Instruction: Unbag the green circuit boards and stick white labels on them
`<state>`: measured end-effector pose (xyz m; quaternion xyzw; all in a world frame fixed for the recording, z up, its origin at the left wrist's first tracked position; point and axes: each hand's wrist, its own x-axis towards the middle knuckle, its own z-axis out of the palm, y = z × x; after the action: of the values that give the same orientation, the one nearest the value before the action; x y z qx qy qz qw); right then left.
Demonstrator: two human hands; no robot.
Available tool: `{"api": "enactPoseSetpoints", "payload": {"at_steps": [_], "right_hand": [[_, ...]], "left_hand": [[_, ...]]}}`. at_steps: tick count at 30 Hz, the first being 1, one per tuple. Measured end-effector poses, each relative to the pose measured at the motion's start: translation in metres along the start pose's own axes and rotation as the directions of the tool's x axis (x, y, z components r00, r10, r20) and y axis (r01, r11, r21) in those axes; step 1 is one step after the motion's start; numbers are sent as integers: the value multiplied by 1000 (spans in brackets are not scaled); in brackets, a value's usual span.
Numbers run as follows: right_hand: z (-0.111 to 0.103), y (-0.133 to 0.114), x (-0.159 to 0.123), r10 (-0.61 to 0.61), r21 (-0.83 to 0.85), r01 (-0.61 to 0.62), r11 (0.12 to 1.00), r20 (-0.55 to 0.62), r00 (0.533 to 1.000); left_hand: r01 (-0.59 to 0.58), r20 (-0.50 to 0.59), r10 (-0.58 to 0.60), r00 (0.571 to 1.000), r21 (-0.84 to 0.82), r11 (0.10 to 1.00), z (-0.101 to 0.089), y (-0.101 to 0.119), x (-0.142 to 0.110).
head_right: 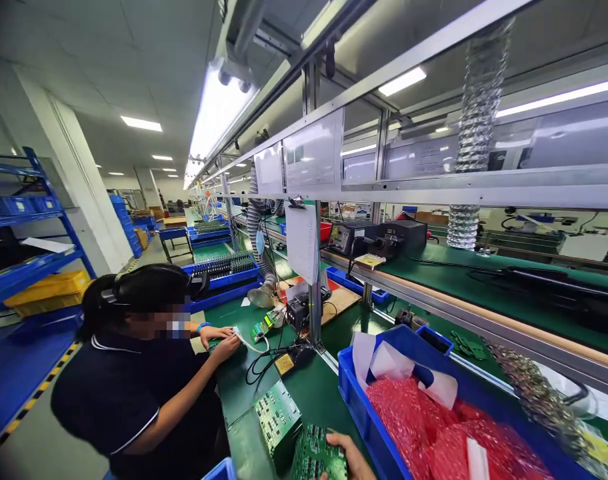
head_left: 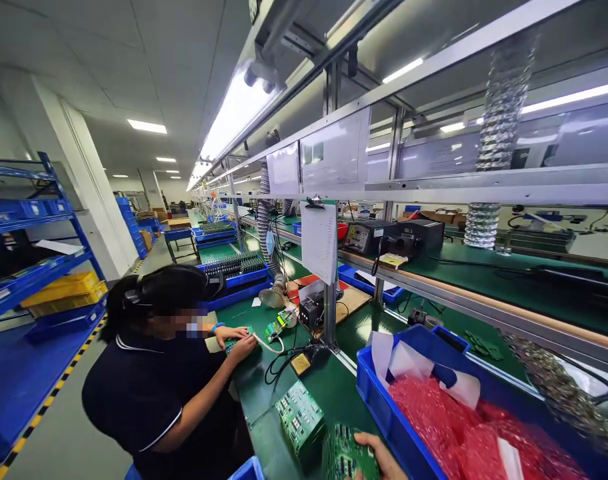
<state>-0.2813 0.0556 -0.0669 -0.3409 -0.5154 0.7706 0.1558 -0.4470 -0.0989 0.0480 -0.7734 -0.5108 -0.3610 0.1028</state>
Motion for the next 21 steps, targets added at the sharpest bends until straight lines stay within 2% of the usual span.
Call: {"api": "enactPoseSetpoints", "payload": {"at_steps": [2, 5, 8, 11, 13, 16, 19, 21], "right_hand": [[-12, -5, 26, 34, 10, -34, 999, -13, 999], [-27, -9, 60, 65, -18, -65, 998, -13, 998], [-36, -3, 80, 100, -73, -99, 992, 14, 995], [-38, 6, 86, 113, -121, -104, 987, 74, 991], [-37, 9, 86, 116, -151, -98, 984, 116, 986], [-33, 11, 85, 122, -205, -99, 974, 102, 987], [-28, 11, 81, 84, -254, -88, 963, -28, 996], [-19, 10, 74, 13, -287, -59, 956, -159, 987]], "left_hand": [[101, -27, -103, 994, -68, 993, -13, -41, 3], [243, -96, -261, 960, -170, 955, -43, -117, 7], [363, -162, -415, 895, -278, 890, -70, -195, 6], [467, -179, -556, 812, -372, 802, -81, -248, -8], [534, -165, -641, 749, -422, 732, -81, -264, -21], [604, -134, -738, 661, -490, 629, -79, -266, -31], [631, -109, -805, 583, -564, 533, -78, -248, -21], [633, -80, -839, 538, -619, 465, -72, -221, -6]]}}
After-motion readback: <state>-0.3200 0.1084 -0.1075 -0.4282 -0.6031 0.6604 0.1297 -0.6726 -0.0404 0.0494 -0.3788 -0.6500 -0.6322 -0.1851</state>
